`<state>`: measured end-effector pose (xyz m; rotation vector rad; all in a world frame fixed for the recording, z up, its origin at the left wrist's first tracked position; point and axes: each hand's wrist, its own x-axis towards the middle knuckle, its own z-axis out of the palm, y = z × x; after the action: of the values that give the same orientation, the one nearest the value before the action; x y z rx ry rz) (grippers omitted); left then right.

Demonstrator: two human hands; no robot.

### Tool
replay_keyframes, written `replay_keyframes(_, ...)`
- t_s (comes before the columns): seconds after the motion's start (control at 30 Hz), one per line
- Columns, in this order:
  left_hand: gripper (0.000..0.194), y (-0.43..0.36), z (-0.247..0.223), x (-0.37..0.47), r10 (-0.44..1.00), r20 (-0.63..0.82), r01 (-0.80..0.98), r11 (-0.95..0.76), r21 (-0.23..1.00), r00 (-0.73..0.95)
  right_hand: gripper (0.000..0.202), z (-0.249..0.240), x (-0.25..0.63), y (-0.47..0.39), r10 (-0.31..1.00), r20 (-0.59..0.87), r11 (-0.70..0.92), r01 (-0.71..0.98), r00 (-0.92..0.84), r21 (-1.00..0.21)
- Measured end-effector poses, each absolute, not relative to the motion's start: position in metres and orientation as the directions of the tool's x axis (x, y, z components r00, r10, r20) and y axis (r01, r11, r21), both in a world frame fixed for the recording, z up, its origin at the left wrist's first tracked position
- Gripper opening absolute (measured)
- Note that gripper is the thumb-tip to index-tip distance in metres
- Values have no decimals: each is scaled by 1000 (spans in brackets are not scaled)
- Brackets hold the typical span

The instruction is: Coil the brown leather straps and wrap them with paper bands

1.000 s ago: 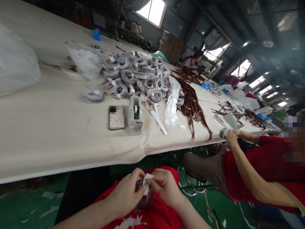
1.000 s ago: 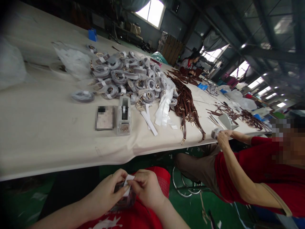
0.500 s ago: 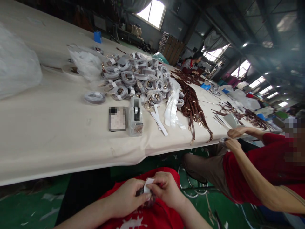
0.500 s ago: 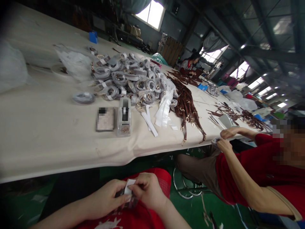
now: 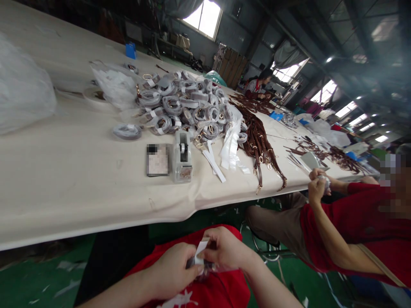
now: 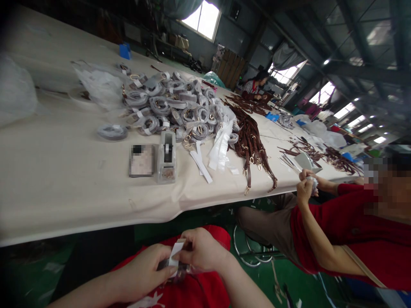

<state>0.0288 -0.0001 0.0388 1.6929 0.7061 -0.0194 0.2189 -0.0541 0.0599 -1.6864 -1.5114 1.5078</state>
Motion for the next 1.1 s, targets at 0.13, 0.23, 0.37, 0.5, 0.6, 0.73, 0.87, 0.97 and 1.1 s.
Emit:
replay_keyframes(0.13,15,-1,36,33,427,-451,430,150,890,784,10,62,214,-52,945,-284,-139,584,-164,-800)
replay_keyframes(0.23,20,4,29,38,449,-505,388,332,860,737,14,66,209,-53,968,-122,98,775,-221,-624)
replay_keyframes(0.37,26,13,23,38,452,-475,244,479,844,755,26,67,205,-62,941,-75,272,868,-331,-415)
replay_keyframes(0.5,22,17,20,36,439,-515,87,693,716,737,34,57,206,-70,936,-25,324,888,-351,-325)
replay_keyframes(0.6,22,16,19,33,474,-529,35,721,692,704,40,45,209,-72,935,23,341,878,-354,-336)
replay_keyframes(0.73,39,18,23,27,359,-436,21,752,659,826,40,38,212,-74,945,56,318,863,-323,-393)
replay_keyframes(0.87,43,21,26,25,373,-406,5,731,683,834,44,45,201,-79,960,98,279,845,-263,-456)
replay_keyframes(0.97,44,21,32,29,417,-457,18,723,690,786,46,51,187,-81,989,84,147,850,-122,-506)
replay_keyframes(1.1,44,19,37,32,451,-494,27,717,696,743,37,46,176,-80,998,42,-8,841,37,-542)
